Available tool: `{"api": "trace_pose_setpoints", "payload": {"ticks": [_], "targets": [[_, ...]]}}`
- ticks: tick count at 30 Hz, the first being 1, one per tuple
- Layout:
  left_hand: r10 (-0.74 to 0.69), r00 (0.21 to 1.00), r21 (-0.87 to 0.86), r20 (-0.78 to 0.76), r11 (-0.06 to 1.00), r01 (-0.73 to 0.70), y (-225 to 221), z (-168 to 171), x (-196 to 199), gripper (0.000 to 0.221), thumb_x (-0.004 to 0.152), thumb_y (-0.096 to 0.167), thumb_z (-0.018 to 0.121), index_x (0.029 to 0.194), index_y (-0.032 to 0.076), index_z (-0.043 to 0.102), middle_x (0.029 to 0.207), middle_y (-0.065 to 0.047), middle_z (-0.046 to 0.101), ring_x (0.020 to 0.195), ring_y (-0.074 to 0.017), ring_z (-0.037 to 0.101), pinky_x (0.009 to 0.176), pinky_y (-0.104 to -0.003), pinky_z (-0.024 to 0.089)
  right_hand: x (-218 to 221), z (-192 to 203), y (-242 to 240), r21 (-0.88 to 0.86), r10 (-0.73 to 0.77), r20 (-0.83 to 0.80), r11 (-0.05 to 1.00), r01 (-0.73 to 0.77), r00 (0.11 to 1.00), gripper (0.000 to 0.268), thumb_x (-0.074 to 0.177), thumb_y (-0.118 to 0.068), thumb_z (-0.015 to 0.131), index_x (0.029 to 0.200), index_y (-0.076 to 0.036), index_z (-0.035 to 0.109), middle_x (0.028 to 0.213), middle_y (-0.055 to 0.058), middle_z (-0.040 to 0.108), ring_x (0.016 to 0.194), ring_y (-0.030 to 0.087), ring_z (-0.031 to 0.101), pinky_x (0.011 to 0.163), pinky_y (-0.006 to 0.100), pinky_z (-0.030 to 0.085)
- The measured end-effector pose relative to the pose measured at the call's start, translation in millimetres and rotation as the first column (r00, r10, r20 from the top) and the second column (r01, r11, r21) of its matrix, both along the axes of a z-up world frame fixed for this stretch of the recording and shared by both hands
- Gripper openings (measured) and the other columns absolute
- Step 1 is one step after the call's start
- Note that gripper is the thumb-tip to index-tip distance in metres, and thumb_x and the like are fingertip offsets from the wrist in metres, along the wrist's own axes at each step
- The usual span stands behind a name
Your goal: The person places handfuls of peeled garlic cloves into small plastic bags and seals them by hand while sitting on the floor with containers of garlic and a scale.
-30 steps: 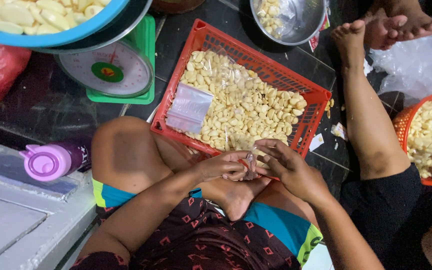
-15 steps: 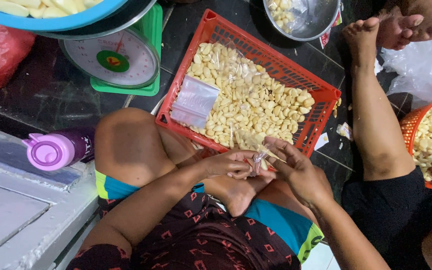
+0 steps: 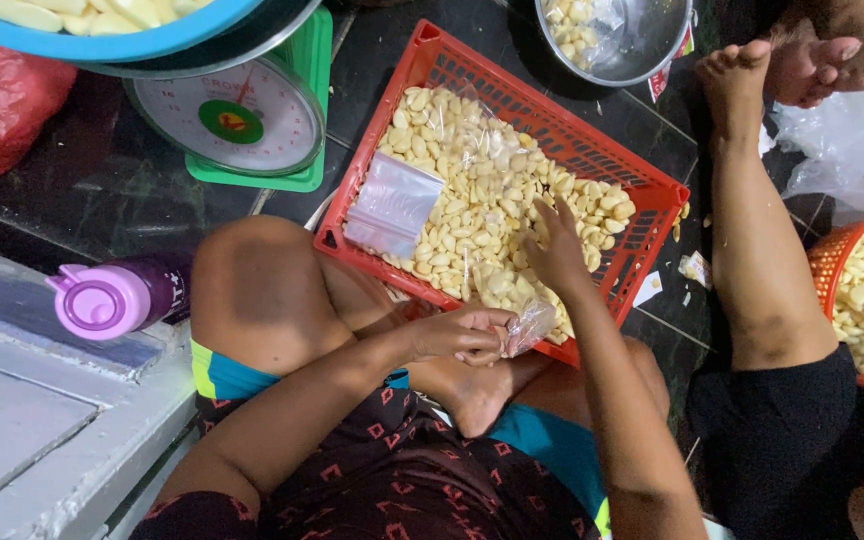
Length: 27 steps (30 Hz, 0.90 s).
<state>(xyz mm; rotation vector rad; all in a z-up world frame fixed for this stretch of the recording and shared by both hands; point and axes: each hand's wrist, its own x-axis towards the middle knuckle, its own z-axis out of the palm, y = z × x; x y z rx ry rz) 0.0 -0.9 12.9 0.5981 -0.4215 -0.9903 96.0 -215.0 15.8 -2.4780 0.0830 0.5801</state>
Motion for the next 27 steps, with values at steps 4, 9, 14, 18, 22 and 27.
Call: {"api": "trace_pose_setpoints", "payload": {"ticks": [4,9,14,18,22,27], "targets": [[-0.011,1.0,0.006,-0.017,1.0,0.012,2.9,4.5,-0.2,0.017,0.095,0.005,0.047,0.108,0.008,0.057,0.045,0.008,0.037,0.043,-0.0012,0.032,0.08,-0.025,0.05,1.6,-46.5,8.7,-0.089,0.116,-0.095,0.988,-0.125,0.989,0.087,0.096,-0.035,0.071,0.164,-0.01,0.025,0.16,0.029,0.026,0.149,0.052,0.03,0.123,0.058,0.031],[-0.004,1.0,-0.015,-0.003,1.0,0.003,5.8,19.2,6.1,0.015,0.094,0.004,0.046,0.106,0.006,0.056,0.045,0.008,0.037,0.042,-0.0017,0.031,0.078,-0.024,0.05,-26.4,-89.7,-29.8,-0.3,0.297,-0.062,0.905,-0.302,0.953,0.072,0.09,-0.042,0.076,0.15,-0.017,0.045,0.138,0.018,0.045,0.123,0.046,0.056,0.109,0.052,0.045],[0.004,1.0,0.008,-0.004,1.0,-0.004,5.3,8.9,2.1,0.015,0.095,0.006,0.047,0.106,0.007,0.056,0.044,0.007,0.039,0.042,-0.0019,0.033,0.079,-0.025,0.051,-40.7,-39.0,-36.9,-0.147,0.231,-0.037,0.961,-0.234,0.972,0.038,0.093,-0.032,0.075,0.128,-0.025,0.063,0.122,0.015,0.055,0.102,0.055,0.066,0.088,0.056,0.059],[0.008,1.0,0.0,-0.018,1.0,-0.008,4.7,9.6,1.0,0.015,0.095,0.007,0.047,0.107,0.006,0.056,0.045,0.008,0.038,0.042,-0.0004,0.034,0.08,-0.024,0.052,-47.6,61.6,-27.7,0.216,-0.131,-0.051,0.966,0.139,0.99,0.039,0.091,-0.015,0.079,0.127,-0.005,0.065,0.118,0.022,0.063,0.106,0.045,0.069,0.086,0.046,0.06],[0.0,1.0,-0.003,-0.022,1.0,0.0,3.3,10.5,3.2,0.018,0.096,0.004,0.045,0.109,0.007,0.056,0.046,0.007,0.038,0.041,-0.0017,0.035,0.081,-0.025,0.053,-60.0,141.0,-19.9,0.486,-0.282,-0.185,0.806,0.338,0.941,0.039,0.096,-0.006,0.07,0.132,0.003,0.06,0.09,0.011,0.067,0.081,0.018,0.07,0.076,0.031,0.062],[0.0,0.999,-0.007,-0.037,1.0,0.0,-3.2,-3.5,-3.7,0.022,0.095,0.003,0.045,0.114,0.008,0.056,0.046,0.007,0.037,0.04,-0.0024,0.033,0.081,-0.026,0.054,-87.1,148.6,-10.5,0.503,-0.247,-0.274,0.787,0.357,0.93,0.042,0.091,-0.002,0.071,0.131,0.003,0.059,0.095,0.015,0.073,0.083,0.021,0.074,0.077,0.035,0.064]]}}
